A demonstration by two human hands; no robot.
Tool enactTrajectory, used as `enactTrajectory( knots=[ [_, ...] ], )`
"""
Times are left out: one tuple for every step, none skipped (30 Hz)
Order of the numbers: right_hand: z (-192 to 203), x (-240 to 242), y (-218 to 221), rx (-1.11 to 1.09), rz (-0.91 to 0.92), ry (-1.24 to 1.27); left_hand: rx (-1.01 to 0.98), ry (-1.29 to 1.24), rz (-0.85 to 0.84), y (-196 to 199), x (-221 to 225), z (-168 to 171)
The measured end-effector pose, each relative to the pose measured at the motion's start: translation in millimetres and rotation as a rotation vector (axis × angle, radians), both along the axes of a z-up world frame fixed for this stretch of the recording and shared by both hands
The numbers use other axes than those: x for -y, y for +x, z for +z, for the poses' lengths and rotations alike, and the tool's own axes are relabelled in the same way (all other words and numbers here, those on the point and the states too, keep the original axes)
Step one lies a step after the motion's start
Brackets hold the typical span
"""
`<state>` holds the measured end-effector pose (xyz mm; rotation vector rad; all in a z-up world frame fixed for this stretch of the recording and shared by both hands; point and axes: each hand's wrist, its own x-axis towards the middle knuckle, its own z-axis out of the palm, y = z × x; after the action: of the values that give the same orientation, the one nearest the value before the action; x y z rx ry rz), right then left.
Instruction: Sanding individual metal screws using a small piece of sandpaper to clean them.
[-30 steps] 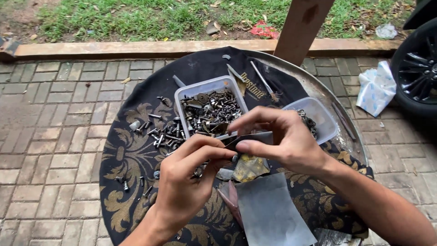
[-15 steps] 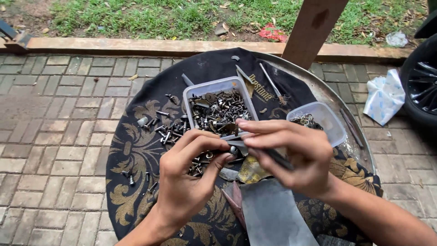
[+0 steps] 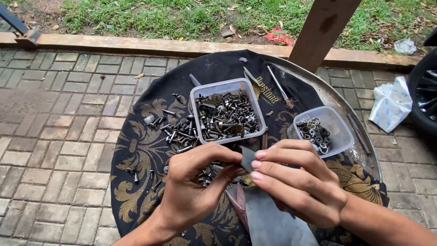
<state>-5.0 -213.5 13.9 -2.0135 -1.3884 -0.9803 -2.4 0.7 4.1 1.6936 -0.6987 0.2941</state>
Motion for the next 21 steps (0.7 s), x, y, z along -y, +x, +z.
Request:
enactTrajectory(
  knots=[
    [-1.1, 0.8, -0.6, -0.002, 0.002, -0.002, -0.002, -0.002, 0.002, 0.0, 0.1, -1.5],
    [-2.0, 1.7, -1.5, -0.003, -0.003, 0.003, -0.015, -0.011, -0.005, -0.5, 0.2, -3.1],
    [-2.9, 2.6, -2.5, -0.004, -0.009, 0.007, -0.028, -0.02, -0.012, -1.1, 0.4, -4.6],
    [-2.9, 3.2, -3.7, -0.006, -0.008, 0.007, -0.03, -0.021, -0.011, -0.9, -0.1, -3.1],
    [-2.8, 3.8, -5.0, -0.048, -0.013, 0.004, -0.049, -0.02, -0.027, -0.8, -0.7, -1.4],
    [-2.3, 4.4, -5.6, -0.087, -0.014, 0.0, -0.067, -0.02, -0.041, -0.7, -1.2, 0.4],
    [-5.9, 0.5, -4.8, -0.087, -0.011, -0.001, -0.066, -0.021, -0.037, -0.2, -1.8, -0.7],
    [-9.3, -3.6, -3.8, -0.161, 0.023, 0.12, -0.067, -0.026, -0.06, 0.6, -2.5, -1.5],
    [-12.7, -7.6, -2.8, -0.235, 0.056, 0.24, -0.067, -0.032, -0.083, 1.4, -3.2, -2.4],
    [-14.3, -5.9, -2.0, -0.237, 0.059, 0.239, -0.068, -0.033, -0.08, 1.0, -2.9, -1.6],
    [-16.0, -4.1, -1.1, -0.244, 0.032, 0.275, -0.065, -0.037, -0.095, 0.8, -2.5, -0.9],
    [-17.7, -2.2, -0.4, -0.251, 0.004, 0.31, -0.063, -0.042, -0.111, 0.5, -2.0, -0.3],
    [-22.8, 1.4, 3.2, -0.253, 0.006, 0.309, -0.065, -0.044, -0.108, -0.1, -2.0, 0.0],
    [-28.0, 4.9, 6.5, -0.301, 0.034, 0.36, -0.062, -0.028, -0.105, -0.2, -2.0, 0.6],
    [-33.0, 8.8, 9.9, -0.349, 0.062, 0.412, -0.06, -0.013, -0.101, -0.1, -1.6, 1.3],
    [-29.6, 4.1, 8.6, -0.349, 0.059, 0.413, -0.06, -0.012, -0.104, -0.5, -1.2, 2.2],
    [-26.2, -0.4, 7.3, -0.414, 0.009, 0.479, -0.068, -0.018, -0.096, -0.8, -0.6, 3.1],
    [-22.5, -4.7, 5.8, -0.479, -0.044, 0.543, -0.076, -0.025, -0.09, -1.1, 0.3, 4.1],
    [-20.3, -7.0, 3.9, -0.478, -0.049, 0.544, -0.077, -0.025, -0.094, -0.2, 0.5, 4.9],
    [-18.7, -9.4, 1.4, -0.612, -0.137, 0.63, -0.042, -0.002, -0.045, -0.1, 0.8, 4.8],
    [-17.4, -11.8, -1.0, -0.744, -0.227, 0.716, -0.007, 0.021, 0.004, 0.1, 1.0, 4.6]
  ],
)
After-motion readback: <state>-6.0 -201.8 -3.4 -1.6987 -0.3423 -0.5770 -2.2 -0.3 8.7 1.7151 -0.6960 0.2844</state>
